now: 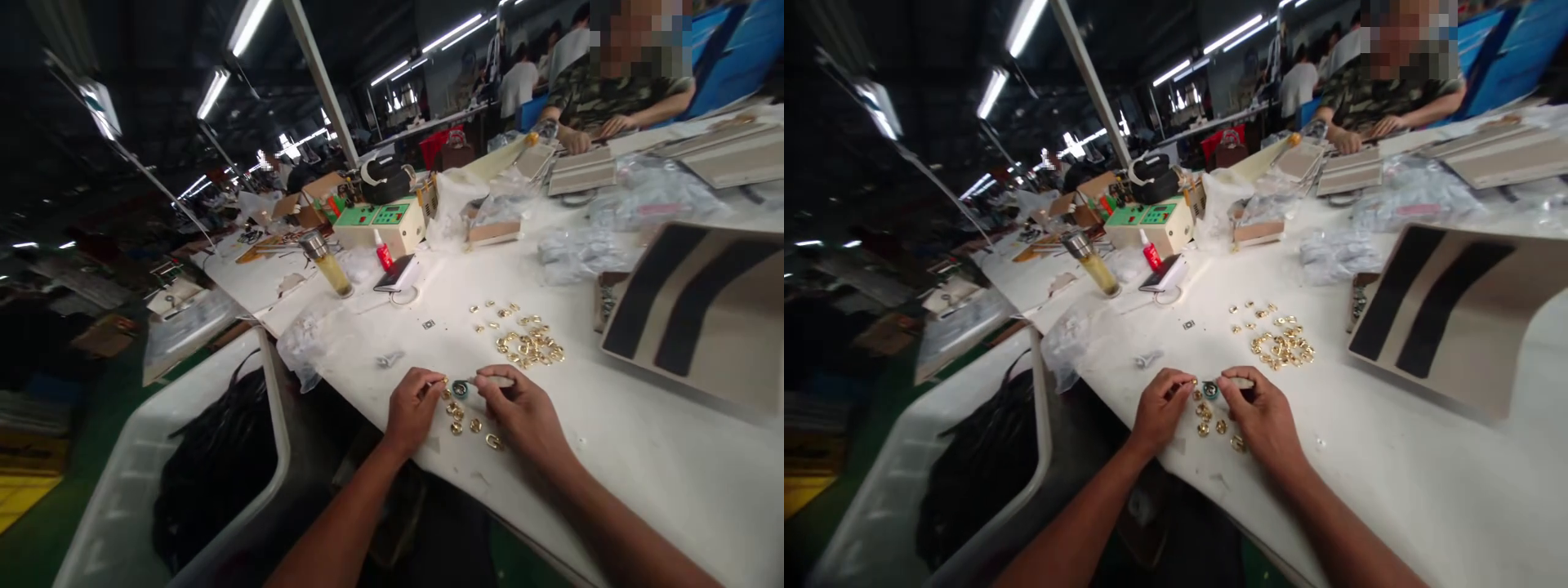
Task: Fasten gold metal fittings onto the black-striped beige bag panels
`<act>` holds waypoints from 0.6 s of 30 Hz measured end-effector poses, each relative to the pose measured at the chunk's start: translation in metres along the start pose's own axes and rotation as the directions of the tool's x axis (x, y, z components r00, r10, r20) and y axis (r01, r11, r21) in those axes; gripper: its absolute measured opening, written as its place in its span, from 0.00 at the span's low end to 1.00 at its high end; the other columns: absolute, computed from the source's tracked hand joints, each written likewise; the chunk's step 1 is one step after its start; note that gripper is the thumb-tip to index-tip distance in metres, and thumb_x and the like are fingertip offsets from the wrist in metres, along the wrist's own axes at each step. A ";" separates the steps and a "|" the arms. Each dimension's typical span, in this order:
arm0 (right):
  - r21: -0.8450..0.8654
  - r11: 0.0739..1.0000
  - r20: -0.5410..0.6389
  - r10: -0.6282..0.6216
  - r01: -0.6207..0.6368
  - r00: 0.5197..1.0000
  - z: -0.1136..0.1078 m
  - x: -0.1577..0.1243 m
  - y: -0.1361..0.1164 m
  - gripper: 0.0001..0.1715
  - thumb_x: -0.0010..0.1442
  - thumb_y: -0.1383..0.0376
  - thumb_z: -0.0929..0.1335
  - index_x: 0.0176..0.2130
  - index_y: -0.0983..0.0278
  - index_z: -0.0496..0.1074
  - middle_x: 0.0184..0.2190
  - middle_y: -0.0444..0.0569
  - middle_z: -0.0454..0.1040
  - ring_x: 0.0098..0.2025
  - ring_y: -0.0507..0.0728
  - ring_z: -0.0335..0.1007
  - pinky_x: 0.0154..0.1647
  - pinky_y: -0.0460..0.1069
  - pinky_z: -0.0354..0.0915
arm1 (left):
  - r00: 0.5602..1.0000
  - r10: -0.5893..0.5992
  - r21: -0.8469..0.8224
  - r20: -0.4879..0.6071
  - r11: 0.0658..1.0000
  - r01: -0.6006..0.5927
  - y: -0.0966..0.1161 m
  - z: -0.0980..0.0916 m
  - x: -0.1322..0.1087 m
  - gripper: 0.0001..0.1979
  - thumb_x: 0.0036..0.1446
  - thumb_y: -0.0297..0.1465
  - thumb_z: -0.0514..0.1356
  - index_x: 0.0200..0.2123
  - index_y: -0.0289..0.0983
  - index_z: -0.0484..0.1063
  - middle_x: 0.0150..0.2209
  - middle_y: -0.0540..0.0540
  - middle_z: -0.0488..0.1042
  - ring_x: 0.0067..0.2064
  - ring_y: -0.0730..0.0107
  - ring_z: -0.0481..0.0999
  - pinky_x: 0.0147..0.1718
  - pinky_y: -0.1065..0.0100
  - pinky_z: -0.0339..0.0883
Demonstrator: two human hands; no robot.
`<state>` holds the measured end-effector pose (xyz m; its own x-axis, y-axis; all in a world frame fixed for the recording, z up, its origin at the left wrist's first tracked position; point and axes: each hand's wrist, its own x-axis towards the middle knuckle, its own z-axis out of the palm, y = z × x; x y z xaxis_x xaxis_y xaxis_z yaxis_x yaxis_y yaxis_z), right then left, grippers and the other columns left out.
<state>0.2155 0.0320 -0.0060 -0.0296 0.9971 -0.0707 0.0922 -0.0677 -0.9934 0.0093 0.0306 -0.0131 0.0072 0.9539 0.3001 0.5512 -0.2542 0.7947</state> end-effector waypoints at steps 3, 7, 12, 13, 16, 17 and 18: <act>0.033 0.999 0.005 0.005 -0.005 1.000 -0.001 0.000 0.001 0.30 0.60 0.40 0.73 0.45 0.62 0.77 0.22 0.43 0.73 0.24 0.55 0.68 0.25 0.48 0.62 | 0.999 0.034 0.014 0.012 0.999 -0.035 0.001 -0.001 0.000 0.07 0.67 0.32 0.62 0.42 0.41 0.81 0.40 0.47 0.79 0.41 0.67 0.78 0.42 0.66 0.71; 0.044 0.999 0.029 0.015 -0.017 0.999 0.000 0.000 0.002 0.30 0.60 0.40 0.73 0.45 0.62 0.77 0.21 0.41 0.71 0.22 0.53 0.64 0.23 0.48 0.58 | 0.999 0.050 0.028 0.019 0.998 -0.051 0.000 -0.001 -0.002 0.07 0.67 0.33 0.62 0.42 0.41 0.81 0.40 0.47 0.79 0.40 0.67 0.78 0.42 0.66 0.71; 0.036 0.999 0.037 0.005 -0.006 0.999 0.002 0.000 0.007 0.29 0.61 0.41 0.73 0.45 0.62 0.76 0.21 0.40 0.70 0.22 0.52 0.61 0.22 0.47 0.54 | 0.999 0.049 0.023 0.021 0.999 -0.049 0.000 0.000 -0.002 0.08 0.67 0.34 0.62 0.42 0.40 0.81 0.39 0.47 0.80 0.40 0.67 0.78 0.41 0.67 0.71; 0.039 0.999 0.040 0.006 -0.008 0.999 0.002 0.000 0.008 0.29 0.61 0.41 0.73 0.46 0.61 0.76 0.21 0.40 0.69 0.22 0.52 0.60 0.22 0.46 0.54 | 0.999 0.050 0.023 0.022 0.998 -0.050 0.000 0.000 -0.002 0.08 0.68 0.34 0.62 0.42 0.41 0.81 0.39 0.47 0.80 0.39 0.68 0.78 0.41 0.67 0.71; 0.053 0.999 0.045 0.010 -0.012 0.999 0.002 0.000 0.010 0.29 0.61 0.41 0.73 0.46 0.61 0.76 0.21 0.40 0.68 0.22 0.51 0.60 0.22 0.46 0.54 | 0.998 0.054 0.023 0.022 0.998 -0.055 0.000 0.000 -0.003 0.07 0.67 0.34 0.62 0.42 0.41 0.82 0.39 0.47 0.79 0.39 0.68 0.77 0.41 0.67 0.71; 0.054 0.998 0.047 0.013 -0.015 0.999 0.002 0.000 0.010 0.29 0.61 0.41 0.73 0.46 0.61 0.76 0.21 0.40 0.69 0.22 0.51 0.60 0.22 0.46 0.54 | 0.998 0.055 0.021 0.023 0.998 -0.056 0.000 0.000 -0.003 0.07 0.67 0.33 0.63 0.42 0.41 0.82 0.39 0.47 0.79 0.39 0.68 0.77 0.41 0.67 0.71; 0.053 0.998 0.047 0.018 -0.021 0.999 0.002 0.000 0.010 0.29 0.61 0.41 0.73 0.46 0.61 0.76 0.21 0.40 0.69 0.22 0.51 0.60 0.22 0.46 0.54 | 0.998 0.056 0.018 0.024 0.998 -0.056 0.000 0.000 -0.002 0.07 0.67 0.33 0.63 0.42 0.41 0.82 0.39 0.48 0.79 0.39 0.68 0.77 0.41 0.67 0.71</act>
<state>0.2142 0.0317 -0.0164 -0.0748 0.9929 -0.0929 0.0396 -0.0902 -0.9951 0.0092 0.0283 -0.0138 0.0578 0.9418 0.3312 0.5648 -0.3044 0.7670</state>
